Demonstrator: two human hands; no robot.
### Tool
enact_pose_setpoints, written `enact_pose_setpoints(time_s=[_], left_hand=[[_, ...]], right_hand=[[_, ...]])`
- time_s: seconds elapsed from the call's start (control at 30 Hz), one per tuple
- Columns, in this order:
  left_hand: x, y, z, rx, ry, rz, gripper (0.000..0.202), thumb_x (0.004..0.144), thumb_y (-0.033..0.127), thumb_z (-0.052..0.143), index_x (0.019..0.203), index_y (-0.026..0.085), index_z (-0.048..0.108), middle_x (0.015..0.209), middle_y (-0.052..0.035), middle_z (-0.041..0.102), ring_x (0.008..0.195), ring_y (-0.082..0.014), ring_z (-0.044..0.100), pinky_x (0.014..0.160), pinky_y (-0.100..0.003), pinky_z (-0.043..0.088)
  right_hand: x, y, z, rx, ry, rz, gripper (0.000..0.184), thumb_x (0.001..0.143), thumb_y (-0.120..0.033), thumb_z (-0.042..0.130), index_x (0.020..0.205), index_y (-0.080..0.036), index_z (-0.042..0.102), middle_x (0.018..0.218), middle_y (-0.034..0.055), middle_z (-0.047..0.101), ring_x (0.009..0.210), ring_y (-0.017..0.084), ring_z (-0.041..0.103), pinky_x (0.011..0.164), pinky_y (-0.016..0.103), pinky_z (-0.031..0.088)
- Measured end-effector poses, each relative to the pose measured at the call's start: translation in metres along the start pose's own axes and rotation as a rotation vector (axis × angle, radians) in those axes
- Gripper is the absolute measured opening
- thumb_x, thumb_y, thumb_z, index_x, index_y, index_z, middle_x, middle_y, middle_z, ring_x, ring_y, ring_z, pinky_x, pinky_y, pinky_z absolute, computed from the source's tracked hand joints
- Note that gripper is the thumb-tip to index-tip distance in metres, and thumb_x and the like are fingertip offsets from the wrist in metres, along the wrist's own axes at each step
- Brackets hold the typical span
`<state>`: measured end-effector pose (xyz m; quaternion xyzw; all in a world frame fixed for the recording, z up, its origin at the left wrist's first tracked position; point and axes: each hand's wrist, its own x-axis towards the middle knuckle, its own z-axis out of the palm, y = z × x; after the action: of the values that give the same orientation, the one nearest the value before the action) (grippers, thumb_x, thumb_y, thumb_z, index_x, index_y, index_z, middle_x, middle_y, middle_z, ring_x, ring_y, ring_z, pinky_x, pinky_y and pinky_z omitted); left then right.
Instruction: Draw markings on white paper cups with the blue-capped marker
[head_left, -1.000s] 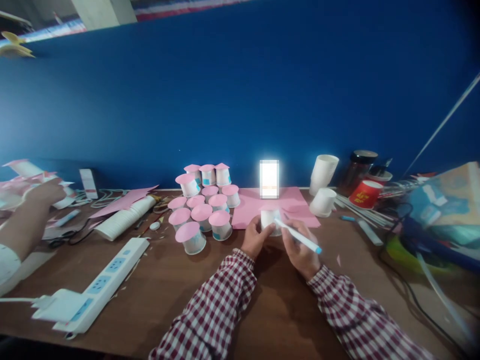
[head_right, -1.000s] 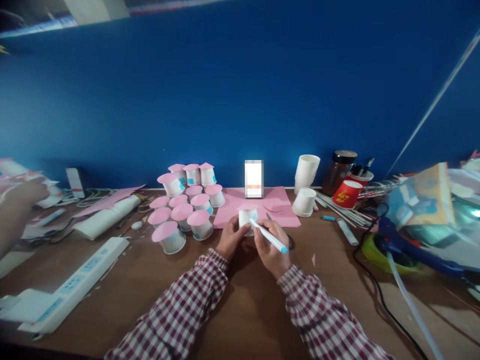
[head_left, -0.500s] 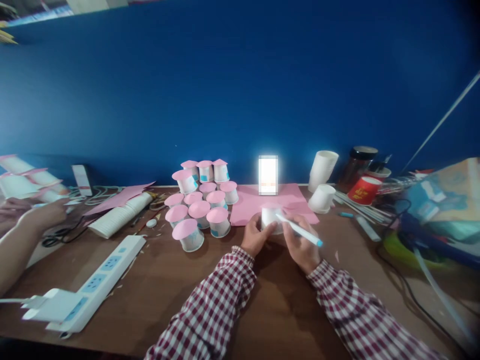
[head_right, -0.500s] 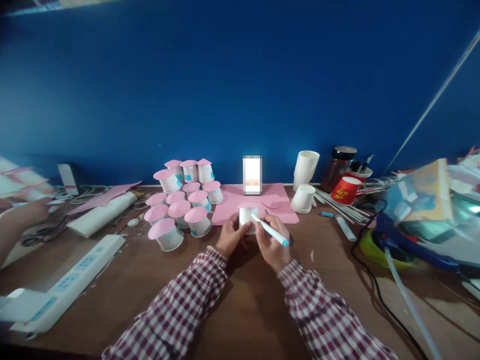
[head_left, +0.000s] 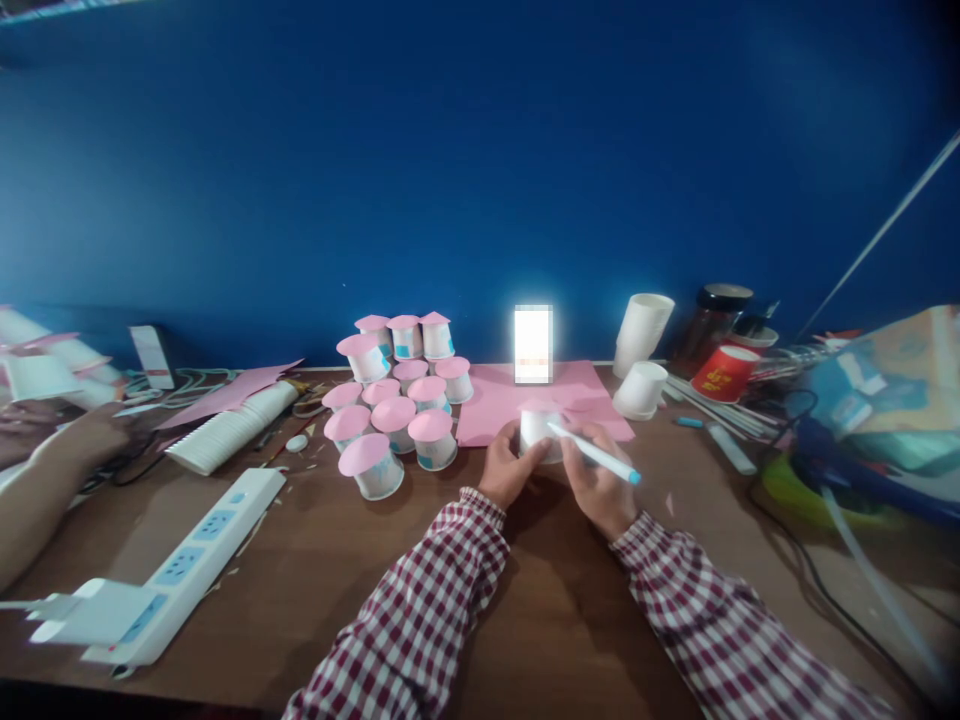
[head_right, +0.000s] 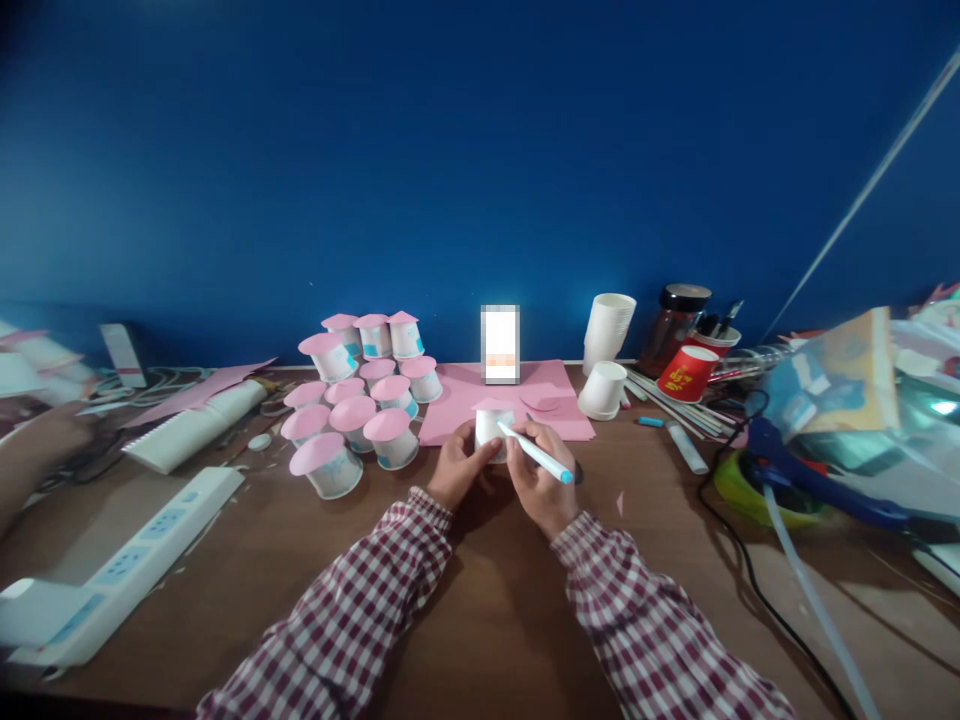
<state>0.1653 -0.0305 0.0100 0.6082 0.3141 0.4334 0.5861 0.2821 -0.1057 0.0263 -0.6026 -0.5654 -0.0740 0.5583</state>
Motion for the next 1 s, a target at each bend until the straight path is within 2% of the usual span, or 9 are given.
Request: enact_pose_setpoints(time_s=[0.3,0.53,1.0], left_hand=[[-0.0004,0.0025,0.0002,0.01,-0.008,0.0,0.048,0.07,0.036,0.068,0.109,0.011,0.057,0.104,-0.0114,0.064,0.092,-0.02,0.06,0.082,-0.031,0.048],[-0.0011,0.0032,0.0002,0.02,-0.012,0.001,0.049,0.069,0.038,0.068,0.109,0.012,0.057,0.102,-0.0105,0.065,0.089,-0.019,0.06,0.079,-0.029,0.048],[-0.0016,0.0013,0.0012,0.017,-0.022,-0.013,0.05,0.068,0.039,0.069,0.108,0.012,0.057,0.1,-0.01,0.065,0.085,-0.0179,0.06,0.075,-0.028,0.049]], right_hand=[[0.0014,-0.0037,-0.0017,0.031,0.045,-0.016,0.013,0.083,-0.027,0.053,0.09,-0.018,0.057,0.084,0.0054,0.063,0.078,0.016,0.061,0.07,0.028,0.051],[0.0008,-0.0017,-0.0013,0.03,0.03,0.021,0.014,0.083,-0.029,0.053,0.091,-0.018,0.058,0.085,0.0051,0.063,0.075,0.016,0.061,0.07,0.029,0.051],[0.0012,-0.0023,-0.0013,0.002,0.032,0.009,0.015,0.084,-0.031,0.051,0.089,-0.018,0.057,0.083,0.0053,0.063,0.074,0.016,0.061,0.068,0.029,0.052]])
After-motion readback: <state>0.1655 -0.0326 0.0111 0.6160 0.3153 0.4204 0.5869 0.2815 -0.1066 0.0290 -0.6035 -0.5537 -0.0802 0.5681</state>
